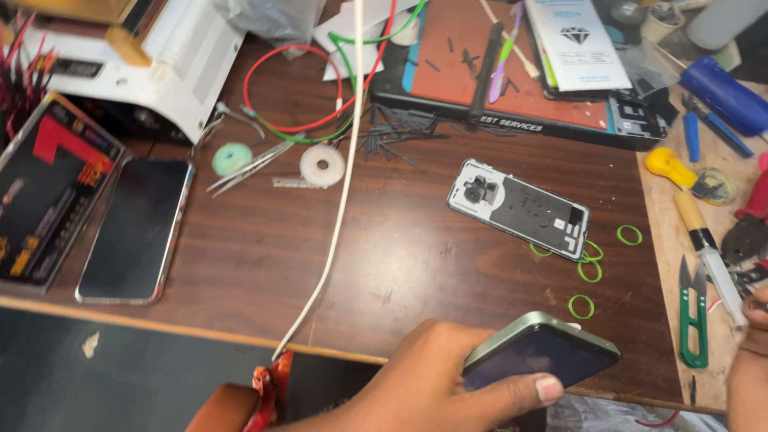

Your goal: The person removes green rubber bands from a phone screen, opens the phone to expose the battery and internal frame, separates the screen from the body, powers the phone on to the boot logo, then applies adhesive from a glue bottle around the phone frame and presses the screen into place.

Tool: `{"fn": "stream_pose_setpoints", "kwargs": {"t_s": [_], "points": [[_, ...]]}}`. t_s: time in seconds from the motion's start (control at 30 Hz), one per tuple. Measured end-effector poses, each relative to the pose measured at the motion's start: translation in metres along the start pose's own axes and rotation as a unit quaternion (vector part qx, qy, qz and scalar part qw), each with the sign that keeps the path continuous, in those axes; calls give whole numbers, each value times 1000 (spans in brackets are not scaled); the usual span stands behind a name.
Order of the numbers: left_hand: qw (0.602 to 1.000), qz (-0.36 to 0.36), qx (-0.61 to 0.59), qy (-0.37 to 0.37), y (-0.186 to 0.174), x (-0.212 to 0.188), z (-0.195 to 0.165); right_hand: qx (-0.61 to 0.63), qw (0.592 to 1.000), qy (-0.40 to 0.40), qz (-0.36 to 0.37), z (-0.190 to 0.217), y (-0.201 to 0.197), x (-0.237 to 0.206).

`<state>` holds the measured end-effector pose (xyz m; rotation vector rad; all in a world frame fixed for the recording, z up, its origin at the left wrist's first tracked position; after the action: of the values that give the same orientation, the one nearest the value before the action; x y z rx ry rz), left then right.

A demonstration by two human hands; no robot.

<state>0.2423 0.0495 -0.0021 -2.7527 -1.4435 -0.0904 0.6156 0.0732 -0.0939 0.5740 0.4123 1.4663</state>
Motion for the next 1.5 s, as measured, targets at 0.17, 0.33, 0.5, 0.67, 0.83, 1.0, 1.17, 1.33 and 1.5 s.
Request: {"fn": "stream_pose_setpoints", "kwargs": {"t_s": [0.17, 0.33, 0.5, 0.67, 0.83, 1.0, 1.17, 1.33, 1.5], "points": [[991, 4, -127, 42, 0, 0, 10, 85, 996, 15, -31, -12, -41, 1], [987, 36, -101, 119, 3, -5, 56, 108, 993, 12, -45, -26, -81, -1], [977, 49, -84, 190, -3, -6, 106, 53, 996, -1, -78, -38, -105, -9], [977, 51, -112, 173, -1, -10, 110, 13, 996, -6, -87, -43, -92, -12], [978, 43, -132, 157, -4, -9, 103, 8, 994, 7, -112, -44, -67, -13], [982, 40, -123, 139, -3, -3, 104, -3, 990, 23, -137, -41, -43, -6], [983, 33, -157, 88, -3, 5, 83, 13, 985, 55, -164, -41, -7, -8], [968, -17, -248, -19, 0, 1, 49, 12, 978, 73, -197, -37, 23, -3], [953, -48, -292, -59, -2, 8, 34, -22, 973, 58, -224, -36, 37, -3]]}}
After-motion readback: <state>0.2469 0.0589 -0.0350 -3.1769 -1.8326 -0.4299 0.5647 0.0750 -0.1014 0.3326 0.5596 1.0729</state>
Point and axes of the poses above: each hand's wrist, its own x-axis towards the middle knuckle, its own y-axis out of the palm, z = x × y, the point moved 3 cm from there along x, towards the middle knuckle, and after that the axes turned 11 degrees about y, right-handed, at the moved point
